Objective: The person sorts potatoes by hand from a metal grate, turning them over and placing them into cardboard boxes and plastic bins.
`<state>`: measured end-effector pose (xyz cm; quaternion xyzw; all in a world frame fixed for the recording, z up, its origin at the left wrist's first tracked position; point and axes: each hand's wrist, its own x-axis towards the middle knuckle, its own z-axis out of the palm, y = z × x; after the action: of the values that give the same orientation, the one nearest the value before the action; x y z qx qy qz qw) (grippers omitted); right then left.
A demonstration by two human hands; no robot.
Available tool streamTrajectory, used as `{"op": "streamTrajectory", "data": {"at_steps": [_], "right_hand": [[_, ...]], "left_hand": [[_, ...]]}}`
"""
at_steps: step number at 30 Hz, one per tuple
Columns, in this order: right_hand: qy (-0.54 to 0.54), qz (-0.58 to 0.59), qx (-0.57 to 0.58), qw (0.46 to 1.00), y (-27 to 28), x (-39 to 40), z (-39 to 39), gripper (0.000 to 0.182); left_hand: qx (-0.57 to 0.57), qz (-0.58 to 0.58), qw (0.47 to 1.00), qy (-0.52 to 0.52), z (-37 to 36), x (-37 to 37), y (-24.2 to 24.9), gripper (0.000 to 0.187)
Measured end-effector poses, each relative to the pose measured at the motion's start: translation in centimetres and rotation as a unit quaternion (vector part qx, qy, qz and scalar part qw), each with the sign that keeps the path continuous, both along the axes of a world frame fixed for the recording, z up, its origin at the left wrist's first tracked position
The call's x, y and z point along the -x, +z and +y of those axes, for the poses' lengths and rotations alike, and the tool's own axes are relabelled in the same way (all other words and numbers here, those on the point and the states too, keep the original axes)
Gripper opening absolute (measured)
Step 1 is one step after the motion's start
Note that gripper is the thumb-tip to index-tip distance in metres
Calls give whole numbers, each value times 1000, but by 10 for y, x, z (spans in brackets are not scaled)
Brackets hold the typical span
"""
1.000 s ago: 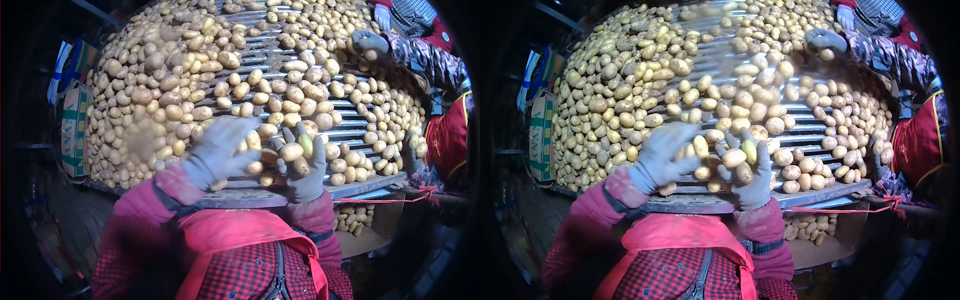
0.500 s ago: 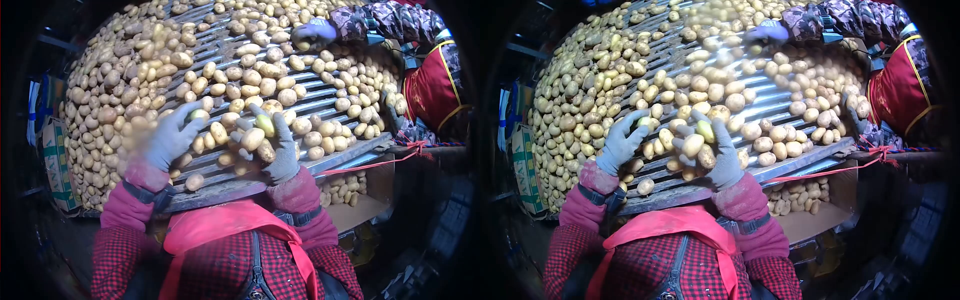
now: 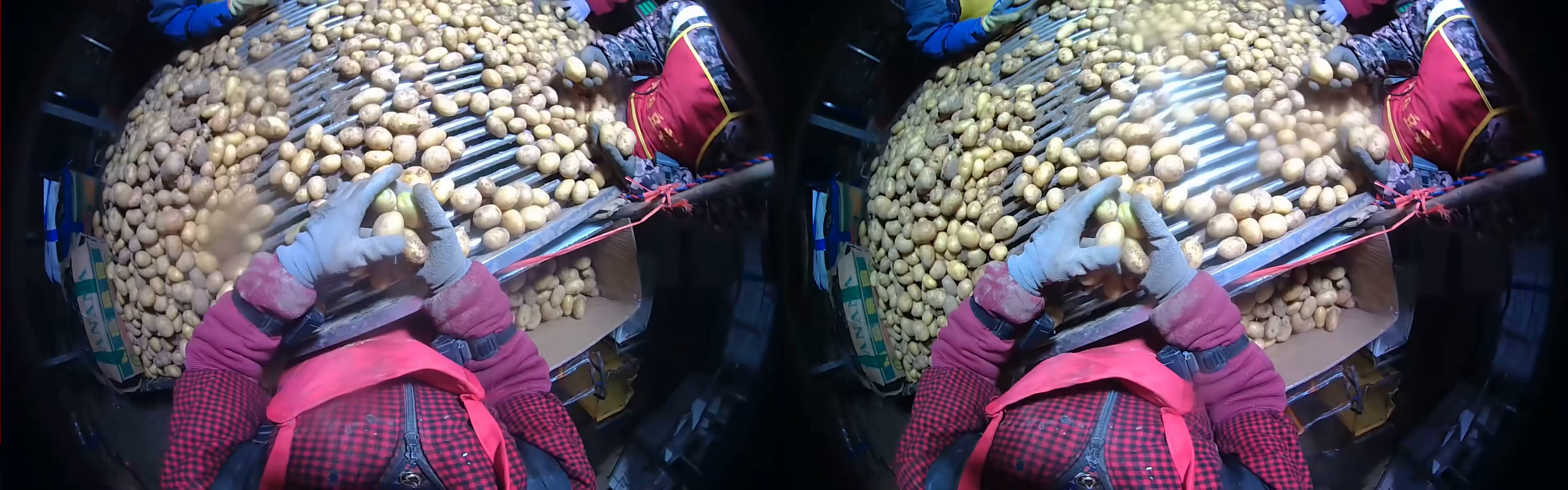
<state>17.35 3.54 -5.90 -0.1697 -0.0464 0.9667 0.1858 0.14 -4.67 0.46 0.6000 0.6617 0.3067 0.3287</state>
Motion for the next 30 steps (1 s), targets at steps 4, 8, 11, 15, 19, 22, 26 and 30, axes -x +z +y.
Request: {"op": "streamTrajectory", "data": {"at_steps": [4,8,11,15,19,22,26,30], "right_hand": [[6,75,5,997,5,-9,-2,59],[9,43,9,999,9,-37,-16,64],[-13,17,77,997,18,-63,-28,70],[-174,-50,-109,977,26,-101,-40,69],[-233,38,-78,969,6,-176,-43,66],[-317,29,-63,946,9,-237,-58,62],[-432,-59,-62,898,-23,-319,-82,61],[-547,-127,-9,827,-56,-398,-113,55]], "left_hand": [[19,-70,997,35,-3,-9,-1,95],[-26,-35,997,-57,-6,-20,1,93],[-15,-40,993,-109,1,-40,11,93],[-50,-176,979,-86,9,-81,-8,83],[-148,-1,978,-148,15,-106,-40,70],[-165,54,966,-191,11,-131,-42,66],[-182,184,935,-241,12,-147,-57,74],[-114,250,926,-259,9,-159,-53,76]]}}
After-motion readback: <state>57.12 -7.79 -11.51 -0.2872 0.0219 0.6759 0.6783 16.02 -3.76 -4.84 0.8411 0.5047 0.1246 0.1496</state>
